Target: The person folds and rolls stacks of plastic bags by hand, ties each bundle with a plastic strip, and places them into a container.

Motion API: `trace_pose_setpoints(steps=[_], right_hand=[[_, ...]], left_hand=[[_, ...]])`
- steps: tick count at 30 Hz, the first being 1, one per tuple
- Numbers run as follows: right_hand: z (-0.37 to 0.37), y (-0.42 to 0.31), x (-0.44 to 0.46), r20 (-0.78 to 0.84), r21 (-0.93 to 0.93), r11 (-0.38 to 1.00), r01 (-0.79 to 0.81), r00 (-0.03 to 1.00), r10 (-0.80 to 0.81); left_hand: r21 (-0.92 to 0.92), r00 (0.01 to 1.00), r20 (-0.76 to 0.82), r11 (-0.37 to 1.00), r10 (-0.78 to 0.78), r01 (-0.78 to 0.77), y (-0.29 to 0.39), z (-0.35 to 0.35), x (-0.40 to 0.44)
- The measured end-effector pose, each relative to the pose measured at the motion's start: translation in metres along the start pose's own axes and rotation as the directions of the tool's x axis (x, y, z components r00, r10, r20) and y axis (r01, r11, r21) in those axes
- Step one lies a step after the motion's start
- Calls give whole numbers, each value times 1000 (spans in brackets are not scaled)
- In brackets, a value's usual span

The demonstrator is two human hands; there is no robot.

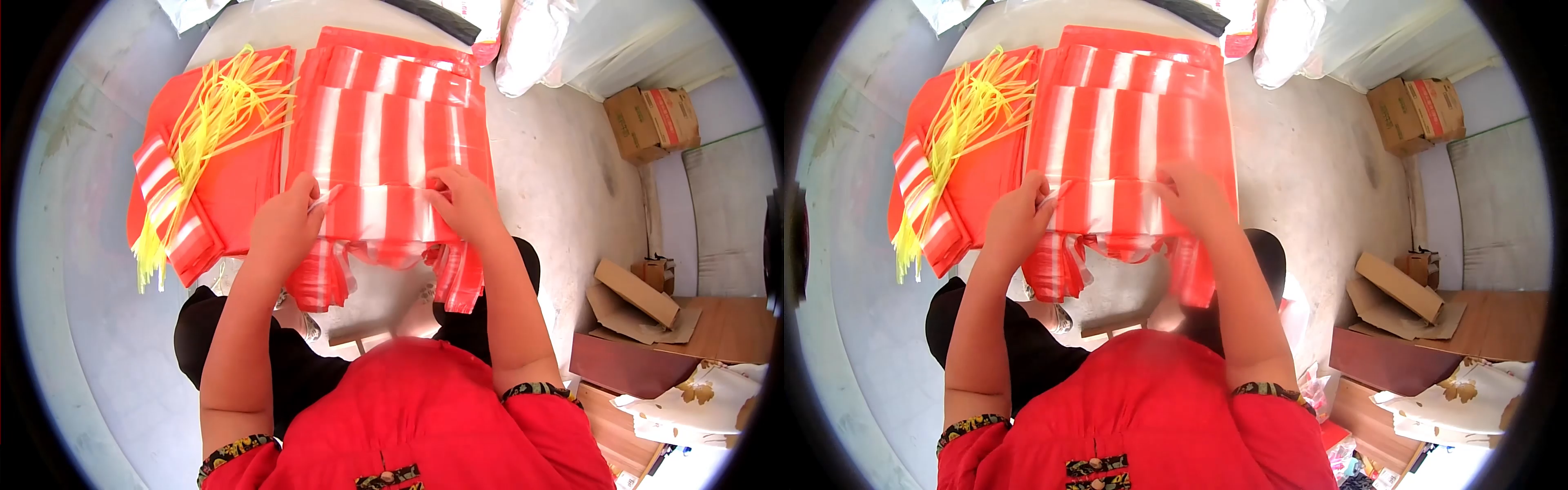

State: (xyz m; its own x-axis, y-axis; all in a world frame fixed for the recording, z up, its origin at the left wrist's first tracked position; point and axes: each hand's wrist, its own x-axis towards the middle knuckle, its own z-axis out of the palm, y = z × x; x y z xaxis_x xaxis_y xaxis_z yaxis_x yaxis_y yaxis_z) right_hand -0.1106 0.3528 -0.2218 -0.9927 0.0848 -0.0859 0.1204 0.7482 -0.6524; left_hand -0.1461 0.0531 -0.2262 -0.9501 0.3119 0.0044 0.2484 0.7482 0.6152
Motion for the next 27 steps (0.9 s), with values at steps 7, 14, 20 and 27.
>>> trace_pose_setpoints(steps=[7, 14, 20, 27], right_hand=[[-4, 38, -54, -39, -298, 791, 534, 821, -569], [-4, 47, -63, -8, -279, 856, 435, 890, -455], [-14, 47, -57, 21, -195, 885, 423, 904, -428], [-17, 54, -52, 5, -144, 900, 412, 909, -416]], left_hand=[[-112, 996, 93, 994, -4, 14, -2, -6, -6], [37, 983, 164, 996, 77, -84, 18, -22, -22], [97, 983, 40, 978, 179, -182, 12, -13, -24], [192, 950, -67, 938, 306, -289, 0, -3, -21]])
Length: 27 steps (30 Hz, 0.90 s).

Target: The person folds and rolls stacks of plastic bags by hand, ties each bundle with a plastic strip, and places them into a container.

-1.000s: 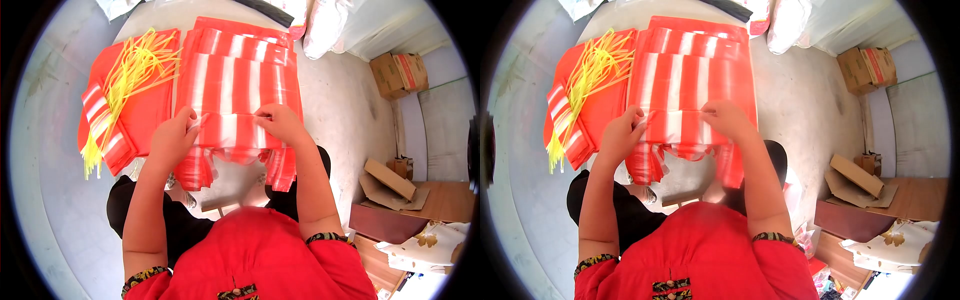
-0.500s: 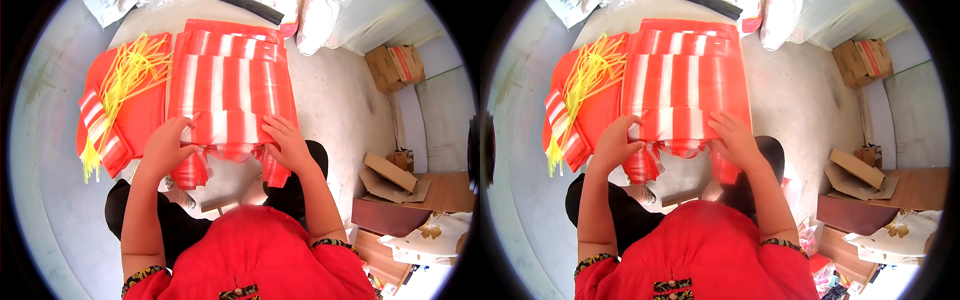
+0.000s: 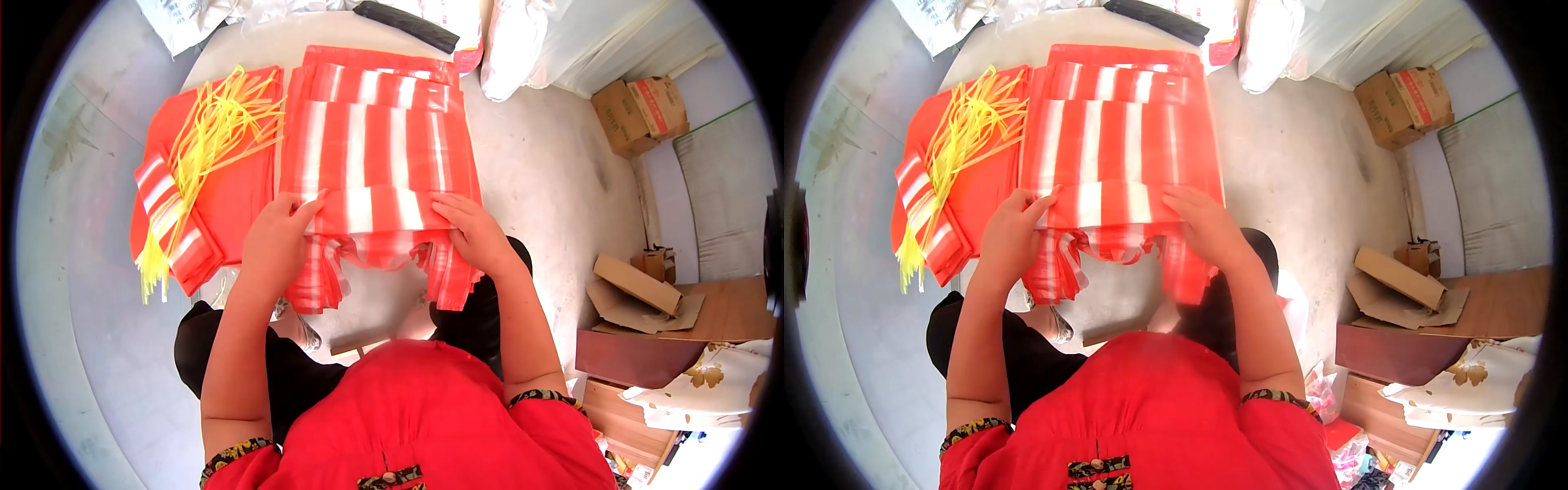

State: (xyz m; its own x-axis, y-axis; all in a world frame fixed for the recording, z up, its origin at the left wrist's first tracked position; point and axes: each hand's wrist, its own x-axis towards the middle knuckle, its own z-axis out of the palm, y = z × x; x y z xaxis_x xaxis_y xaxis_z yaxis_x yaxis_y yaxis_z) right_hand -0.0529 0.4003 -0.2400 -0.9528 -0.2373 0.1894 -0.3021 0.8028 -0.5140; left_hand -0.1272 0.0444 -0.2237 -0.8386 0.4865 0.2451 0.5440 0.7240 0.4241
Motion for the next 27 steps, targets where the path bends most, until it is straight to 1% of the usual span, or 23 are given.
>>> trace_pose_setpoints(steps=[3, 6, 7, 9, 10, 11, 12, 14, 15, 16, 18, 19, 20, 23, 26, 27], right_hand=[[-3, -4, 1, 1, 32, 999, -32, 1000, 32], [-10, -4, -1, -11, 66, 997, -50, 999, 51], [-15, -6, -2, 11, 164, 978, -128, 992, 128], [-27, -8, -3, 77, 346, 895, -282, 959, 272], [-31, -3, -6, 102, 433, 822, -369, 927, 362], [-35, 4, -8, 136, 512, 733, -447, 885, 445], [-37, 9, -9, 177, 583, 629, -515, 835, 520], [-31, 18, -7, 45, 676, 622, -396, 864, 502], [-29, 15, -4, -24, 715, 617, -329, 870, 492], [-27, 8, 1, -25, 720, 593, -359, 841, 540], [-17, 2, 6, -68, 777, 559, -289, 845, 531], [-14, 3, 7, -88, 803, 539, -253, 844, 528], [-12, 11, 5, -68, 765, 579, -283, 858, 509], [-3, 25, 3, -83, 754, 607, -251, 880, 468], [-6, 33, 2, 22, 645, 653, -397, 864, 503], [-6, 31, 4, -6, 640, 670, -377, 869, 494]], left_hand=[[56, 999, 15, 998, -31, 30, 0, -2, 1], [11, 999, -37, 1000, 13, -13, -7, -3, 0], [-25, 995, -77, 998, 57, -59, -9, -6, 0], [-91, 977, -160, 984, 139, -155, -13, -13, 3], [-268, 986, -153, 957, 72, -112, -16, -14, 3], [-436, 991, -134, 897, 6, -65, -20, -13, 4], [-590, 993, -102, 807, -56, -15, -23, -13, 5], [-656, 976, 86, 726, -199, 206, -28, -11, 9], [-669, 948, 183, 673, -262, 315, -29, -11, 11], [-624, 947, 149, 715, -285, 314, -25, -8, 12], [-526, 944, 75, 791, -323, 312, -15, 0, 16], [-522, 938, 75, 788, -339, 327, -14, 1, 18], [-518, 931, 77, 784, -356, 342, -13, 2, 19], [-495, 917, 55, 787, -394, 368, -16, 10, 21], [-480, 920, 9, 806, -392, 347, -25, 19, 19], [-476, 923, -10, 814, -385, 335, -27, 22, 19]])
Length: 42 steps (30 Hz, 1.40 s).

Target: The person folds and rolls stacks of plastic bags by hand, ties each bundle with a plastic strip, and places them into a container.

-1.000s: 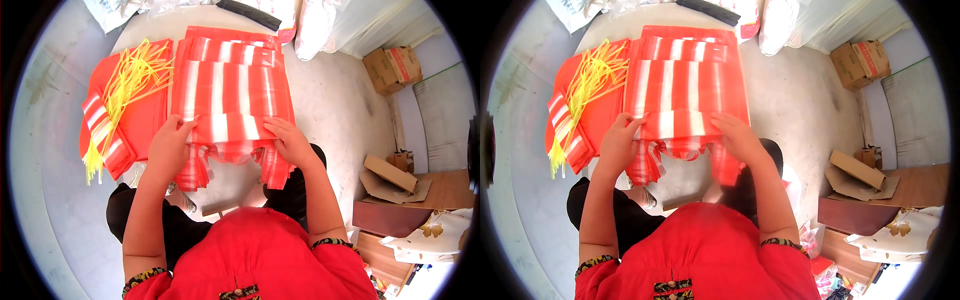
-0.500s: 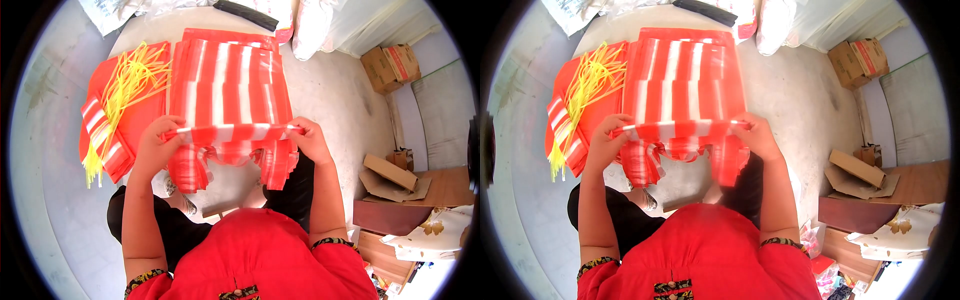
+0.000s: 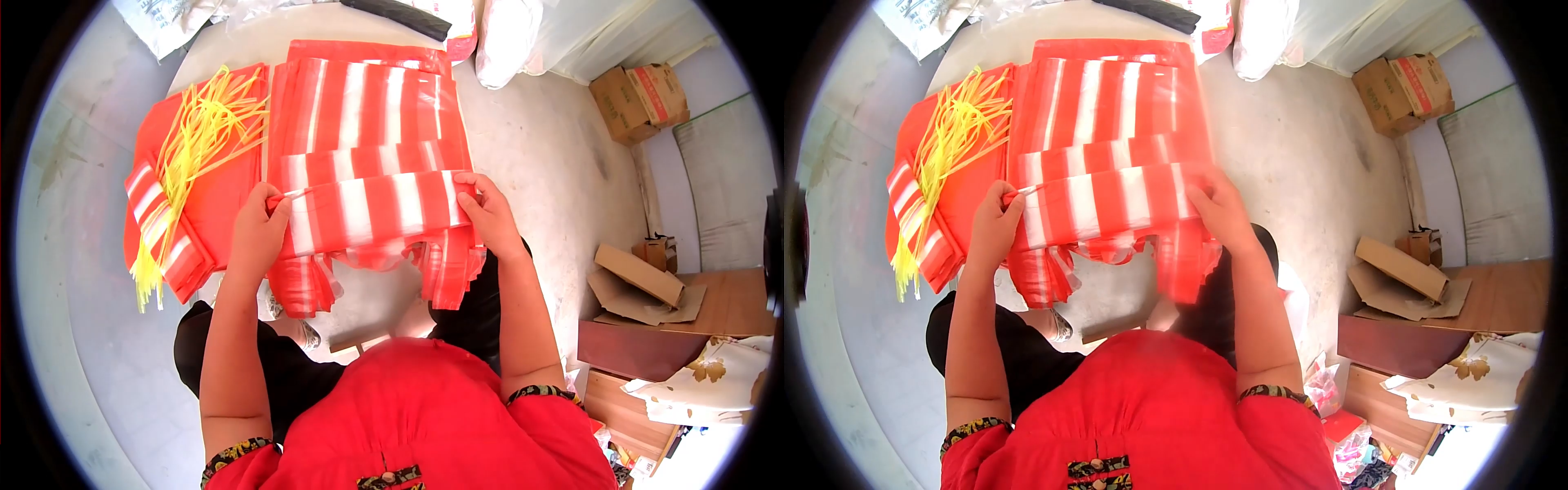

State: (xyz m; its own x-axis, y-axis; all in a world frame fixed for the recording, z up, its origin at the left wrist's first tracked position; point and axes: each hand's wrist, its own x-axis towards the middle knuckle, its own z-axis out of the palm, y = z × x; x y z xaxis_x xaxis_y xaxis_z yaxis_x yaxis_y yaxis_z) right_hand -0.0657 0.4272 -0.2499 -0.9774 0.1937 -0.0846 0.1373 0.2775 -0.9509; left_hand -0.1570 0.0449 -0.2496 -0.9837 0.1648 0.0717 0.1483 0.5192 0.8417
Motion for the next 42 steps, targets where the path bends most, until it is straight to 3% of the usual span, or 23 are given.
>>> trace_pose_setpoints(steps=[3, 6, 9, 11, 14, 15, 17, 18, 20, 21, 24, 27, 30, 36, 39, 42], right_hand=[[8, -8, 0, -49, -40, 998, 42, 998, -44], [13, -5, 1, -101, -174, 984, 38, 993, -56], [14, 5, -1, -132, -374, 924, 80, 982, -138], [18, 3, -5, -149, -445, 888, 115, 968, -200], [22, -11, -15, -128, -748, 638, 182, 904, -408], [23, -20, -17, -7, -760, 587, 278, 900, -435], [25, -36, -22, 235, -744, 480, 465, 854, -464], [30, -39, -22, 307, -705, 489, 514, 842, -443], [41, -43, -19, 449, -618, 505, 603, 798, -402], [44, -45, -19, 435, -617, 522, 589, 808, -398], [47, -36, -11, 369, -624, 579, 524, 852, -372], [42, -35, -3, 398, -649, 528, 548, 836, -378], [38, -42, -3, 361, -679, 566, 468, 884, -298], [35, -42, 3, 400, -727, 423, 541, 835, -378], [32, -61, 0, 383, -738, 492, 461, 887, -257], [24, -100, -2, 328, -837, 488, 247, 940, 88]], left_hand=[[-52, 998, -60, 999, 1, -4, -2, 5, 3], [150, 995, -66, 985, -71, 80, 15, 0, 6], [356, 1000, 2, 934, 10, -10, 17, 0, 8], [427, 988, -46, 897, 147, -113, 13, 3, 7], [505, 906, -25, 787, 424, -354, 20, 1, 2], [525, 854, -4, 728, 520, -441, 27, -1, 1], [380, 796, 227, 701, 562, -603, 42, -7, -6], [290, 741, 336, 685, 581, -669, 47, -6, -9], [279, 719, 376, 668, 585, -690, 53, 5, -16], [276, 709, 393, 661, 585, -698, 52, 8, -18], [385, 759, 401, 657, 513, -648, 37, 14, -17], [423, 810, 388, 696, 440, -580, 36, 10, -16], [461, 822, 388, 684, 418, -565, 32, 9, -16], [514, 828, 369, 650, 421, -560, 32, 5, -13], [448, 843, 367, 720, 393, -530, 39, -8, -10], [427, 893, 446, 861, 66, -277, 69, -28, -7]])
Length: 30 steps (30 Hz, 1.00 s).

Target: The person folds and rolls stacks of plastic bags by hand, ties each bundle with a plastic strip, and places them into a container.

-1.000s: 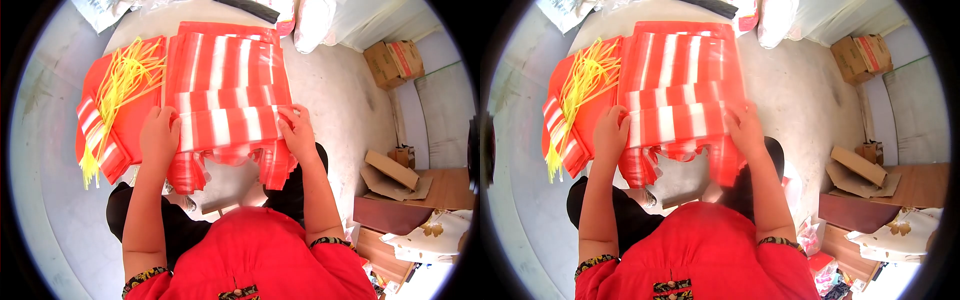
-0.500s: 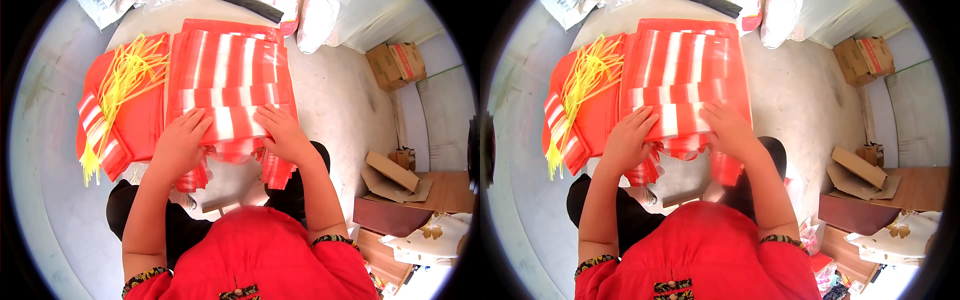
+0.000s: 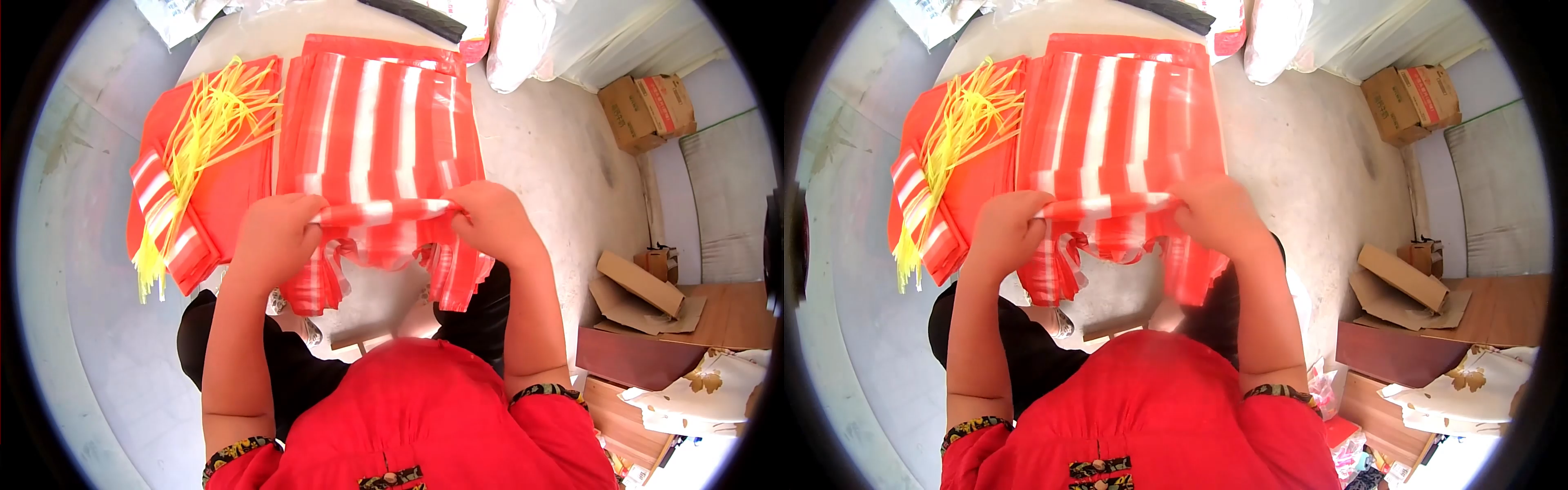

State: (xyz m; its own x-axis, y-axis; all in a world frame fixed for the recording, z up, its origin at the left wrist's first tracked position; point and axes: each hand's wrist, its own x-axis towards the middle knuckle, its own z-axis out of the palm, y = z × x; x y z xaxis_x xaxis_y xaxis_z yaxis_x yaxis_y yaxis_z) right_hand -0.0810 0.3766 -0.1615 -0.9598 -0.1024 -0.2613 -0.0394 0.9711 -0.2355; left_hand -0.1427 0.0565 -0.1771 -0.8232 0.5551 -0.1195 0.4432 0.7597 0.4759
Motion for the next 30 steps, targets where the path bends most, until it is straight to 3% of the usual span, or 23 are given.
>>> trace_pose_setpoints(steps=[3, 6, 9, 13, 19, 25, 28, 29, 30], right_hand=[[-19, -8, 8, -180, -101, 994, -34, 983, 15], [-6, 2, 31, -545, -161, 965, 206, 797, -261], [20, -8, 44, -434, -33, 901, 433, 806, -404], [53, -28, 52, -354, -47, 878, 476, 814, -460], [70, -22, 61, -381, -1, 895, 445, 828, -412], [65, 19, 59, -474, -183, 916, 357, 784, -400], [48, 28, 47, -404, -80, 964, 253, 876, -264], [48, 36, 46, -437, -116, 966, 231, 861, -259], [37, 29, 44, -570, -210, 962, 177, 777, -267]], left_hand=[[-226, 978, -111, 963, -174, 146, 0, -5, 1], [12, 875, -471, 992, 117, -126, -13, 9, 13], [194, 866, -354, 934, 352, -301, -7, 18, 21], [220, 877, -264, 910, 402, -351, 4, 53, 36], [375, 901, -218, 884, 376, -278, 10, 61, 46], [377, 919, -285, 913, 272, -154, -9, 48, 42], [352, 925, -330, 934, 190, -67, -18, 40, 37], [284, 940, -309, 957, 145, -54, -16, 35, 33], [214, 953, -285, 976, 100, -39, -10, 27, 27]])
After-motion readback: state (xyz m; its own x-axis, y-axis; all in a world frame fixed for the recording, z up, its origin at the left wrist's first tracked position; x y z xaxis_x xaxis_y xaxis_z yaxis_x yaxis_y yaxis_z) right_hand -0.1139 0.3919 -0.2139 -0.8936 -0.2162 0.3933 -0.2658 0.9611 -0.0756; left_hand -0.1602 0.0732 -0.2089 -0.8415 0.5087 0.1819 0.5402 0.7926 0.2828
